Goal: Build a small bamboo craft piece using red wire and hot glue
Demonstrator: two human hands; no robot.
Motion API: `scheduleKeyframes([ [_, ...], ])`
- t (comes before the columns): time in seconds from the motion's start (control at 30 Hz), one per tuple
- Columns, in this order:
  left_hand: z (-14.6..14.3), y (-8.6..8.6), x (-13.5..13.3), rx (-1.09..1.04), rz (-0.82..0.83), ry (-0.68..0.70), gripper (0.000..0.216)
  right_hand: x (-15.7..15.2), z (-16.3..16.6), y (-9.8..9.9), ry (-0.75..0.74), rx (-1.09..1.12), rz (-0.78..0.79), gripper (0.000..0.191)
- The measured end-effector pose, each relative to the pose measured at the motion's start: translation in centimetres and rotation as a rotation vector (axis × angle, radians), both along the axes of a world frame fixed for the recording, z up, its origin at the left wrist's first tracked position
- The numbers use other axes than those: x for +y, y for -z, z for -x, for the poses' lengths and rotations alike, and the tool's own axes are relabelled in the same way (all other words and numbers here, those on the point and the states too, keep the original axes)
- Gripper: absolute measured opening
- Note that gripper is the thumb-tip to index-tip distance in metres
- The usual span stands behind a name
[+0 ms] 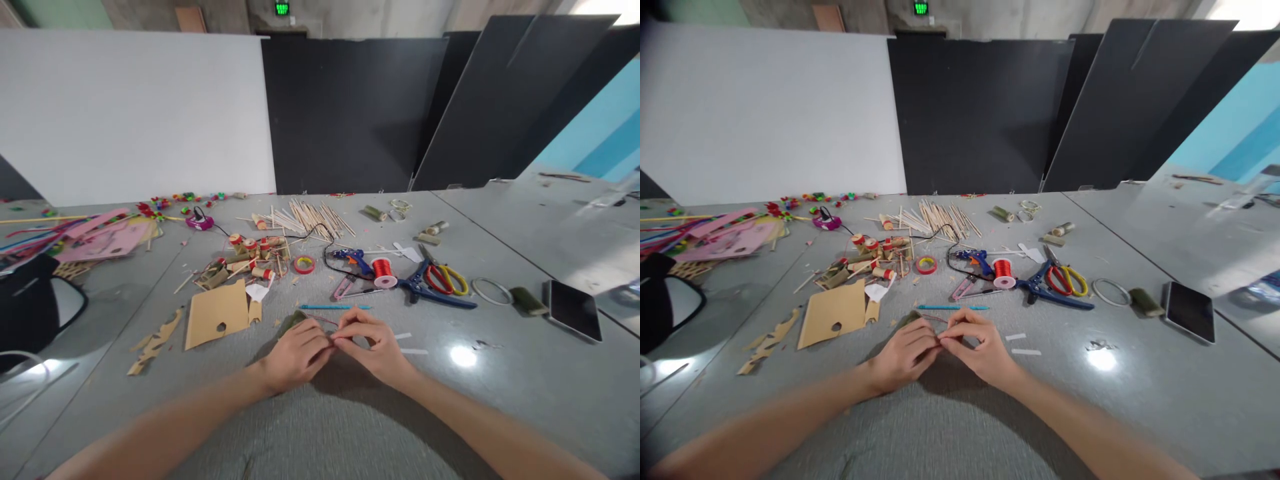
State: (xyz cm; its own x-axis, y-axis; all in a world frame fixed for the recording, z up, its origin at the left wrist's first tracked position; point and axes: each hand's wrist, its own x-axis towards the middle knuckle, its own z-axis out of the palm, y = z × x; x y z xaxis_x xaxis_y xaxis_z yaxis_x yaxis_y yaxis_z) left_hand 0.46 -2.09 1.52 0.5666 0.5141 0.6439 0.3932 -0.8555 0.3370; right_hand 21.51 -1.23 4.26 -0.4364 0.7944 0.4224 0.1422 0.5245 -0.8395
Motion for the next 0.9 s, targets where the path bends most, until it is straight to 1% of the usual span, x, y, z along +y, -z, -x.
scheduleKeyframes([
  [0.07, -0.1, 0.0, 0.0, -0.007, 0.012, -0.003, 0.012, 0.2, -0.1, -0.3, 0.036, 0.007, 0.004, 0.01],
  [0.13, -0.2, 0.0, 0.0, -0.011, 0.001, -0.004, 0.013, 1.1, -0.1, -0.9, 0.095, 0.001, -0.032, 0.01],
  [0.2, -0.3, 0.1, 0.0, -0.005, -0.01, 0.001, 0.012, 3.0, 0.3, -2.0, 0.151, -0.067, -0.102, 0.013],
  [0.23, -0.3, 0.1, -0.1, 0.002, -0.013, 0.004, 0.012, 4.4, 0.7, -2.7, 0.156, -0.143, -0.148, 0.014],
  [0.27, -0.3, 0.1, -0.1, 0.008, -0.016, 0.004, 0.011, 6.2, 1.3, -3.5, 0.126, -0.239, -0.199, 0.016],
  [0.33, -0.2, 0.1, -0.1, 0.013, -0.015, 0.002, 0.011, 10.7, 3.1, -5.0, 0.039, -0.539, -0.323, 0.018],
  [0.37, -0.2, 0.1, 0.0, 0.009, -0.012, -0.001, 0.012, 13.2, 4.2, -5.6, 0.051, -0.705, -0.374, 0.019],
  [0.47, -0.1, -0.1, 0.1, -0.017, 0.009, -0.017, 0.014, 20.5, 8.0, -6.5, 0.034, -0.839, -0.389, 0.018],
  [0.53, -0.1, -0.1, 0.2, -0.029, 0.02, -0.035, 0.016, 24.2, 10.3, -6.1, 0.01, -0.922, -0.388, 0.018],
  [0.63, -0.1, 0.0, 0.2, -0.022, 0.014, -0.038, 0.016, 27.6, 12.6, -4.5, 0.016, -1.037, -0.381, 0.016],
  [0.77, -0.1, 0.1, 0.2, -0.008, -0.02, -0.019, 0.017, 28.9, 13.6, -2.0, 0.038, -1.128, -0.38, 0.031],
  [0.83, -0.1, 0.1, 0.3, -0.006, -0.027, -0.019, 0.017, 28.9, 13.7, -1.2, 0.047, -1.139, -0.384, 0.033],
  [0.9, -0.1, 0.1, 0.3, -0.011, -0.028, -0.022, 0.017, 28.9, 13.6, -0.8, 0.055, -1.135, -0.377, 0.033],
])
